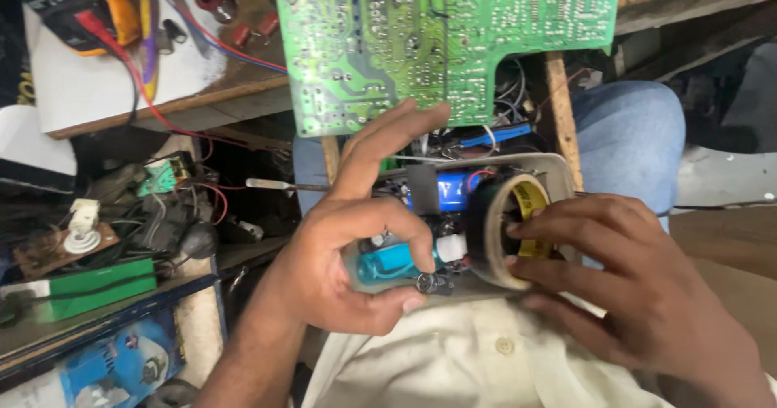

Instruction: The person solders components on a circuit board with a soldering iron and places electronic parts into a plastic tray.

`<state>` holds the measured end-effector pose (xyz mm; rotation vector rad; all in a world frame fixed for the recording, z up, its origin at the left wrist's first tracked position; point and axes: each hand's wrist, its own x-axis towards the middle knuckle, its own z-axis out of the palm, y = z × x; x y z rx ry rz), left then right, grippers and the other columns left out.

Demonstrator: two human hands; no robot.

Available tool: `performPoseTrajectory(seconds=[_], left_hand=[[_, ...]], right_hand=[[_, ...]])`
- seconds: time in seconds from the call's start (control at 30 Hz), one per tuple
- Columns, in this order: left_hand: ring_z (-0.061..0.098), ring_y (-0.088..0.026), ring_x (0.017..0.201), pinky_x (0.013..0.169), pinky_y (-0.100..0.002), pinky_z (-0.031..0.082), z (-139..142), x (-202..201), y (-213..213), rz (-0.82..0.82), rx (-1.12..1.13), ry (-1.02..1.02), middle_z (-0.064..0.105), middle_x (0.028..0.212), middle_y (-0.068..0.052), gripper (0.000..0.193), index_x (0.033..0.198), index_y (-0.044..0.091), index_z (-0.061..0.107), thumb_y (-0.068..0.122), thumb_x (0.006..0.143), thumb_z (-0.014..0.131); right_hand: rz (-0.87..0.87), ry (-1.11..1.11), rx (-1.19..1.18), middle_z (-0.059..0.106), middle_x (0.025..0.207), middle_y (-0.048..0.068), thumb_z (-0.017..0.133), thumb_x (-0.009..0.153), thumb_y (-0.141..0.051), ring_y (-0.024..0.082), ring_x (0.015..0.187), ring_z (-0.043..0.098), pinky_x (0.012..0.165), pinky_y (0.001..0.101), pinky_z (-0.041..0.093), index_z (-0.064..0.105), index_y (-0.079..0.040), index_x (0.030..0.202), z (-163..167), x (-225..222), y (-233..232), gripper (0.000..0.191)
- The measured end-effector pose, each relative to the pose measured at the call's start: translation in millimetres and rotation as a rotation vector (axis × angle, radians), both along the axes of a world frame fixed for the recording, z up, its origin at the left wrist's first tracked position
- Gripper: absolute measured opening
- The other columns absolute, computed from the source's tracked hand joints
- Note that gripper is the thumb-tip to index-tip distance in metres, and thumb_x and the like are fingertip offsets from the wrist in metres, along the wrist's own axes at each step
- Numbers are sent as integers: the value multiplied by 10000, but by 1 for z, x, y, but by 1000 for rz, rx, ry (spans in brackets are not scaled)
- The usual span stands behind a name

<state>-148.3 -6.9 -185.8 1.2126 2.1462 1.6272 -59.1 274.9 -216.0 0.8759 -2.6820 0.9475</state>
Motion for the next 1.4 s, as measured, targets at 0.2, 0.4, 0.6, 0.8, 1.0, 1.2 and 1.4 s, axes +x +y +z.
performPoseTrajectory(seconds=[0.2,0.4,0.6,0.8,1.0,1.2,1.4], left_hand=[[251,-376,1586,1343,-529,48,-14,15,-9,81,129,-91,356,1651,-243,210,874,107,672,198,724,787],[191,-354,1610,1352,-504,45,-21,27,0,66,265,-195,283,1698,-234,193,907,99,671,197,811,807],[469,-295,1393,1170,-436,354,-5,36,-2,152,191,-104,493,1488,-183,228,1004,79,708,125,832,850],[786,-163,944,830,-259,639,-4,43,-4,234,107,-85,764,1093,-79,260,1118,53,729,38,888,849],[791,-185,946,834,-271,640,-9,42,-6,207,178,-137,773,1085,-102,264,1104,39,719,25,885,865],[786,-174,940,811,-263,633,-1,44,-4,233,187,-110,759,1076,-99,257,1089,42,712,-12,882,854],[780,-173,979,853,-267,645,9,50,-4,278,163,32,738,1050,-90,254,1103,63,710,-76,911,800]], right_hand=[[-146,31,-201,692,1123,105,847,729,-151,282,1042,693,881,394,553,692,-79,1060,23,-2,-30,373],[109,-217,-648,723,1097,143,839,802,-78,247,992,753,840,328,610,653,8,1119,20,-4,-53,377],[33,-319,-747,702,1161,152,766,863,57,242,1100,728,940,325,612,735,-9,1074,13,-2,-55,224],[70,-465,-1161,634,1295,176,692,939,157,225,1155,666,1047,374,588,564,-4,1309,-4,5,-59,423],[-8,-494,-1094,622,1279,194,677,933,165,241,1236,672,1048,379,609,491,-14,1347,-5,11,-55,488],[78,-467,-1117,618,1258,222,735,864,137,245,1192,660,1021,384,605,517,7,1308,-3,9,-56,512],[34,-445,-1084,636,1258,230,696,949,151,250,1208,691,998,371,673,505,-17,1343,-7,10,-55,470]])
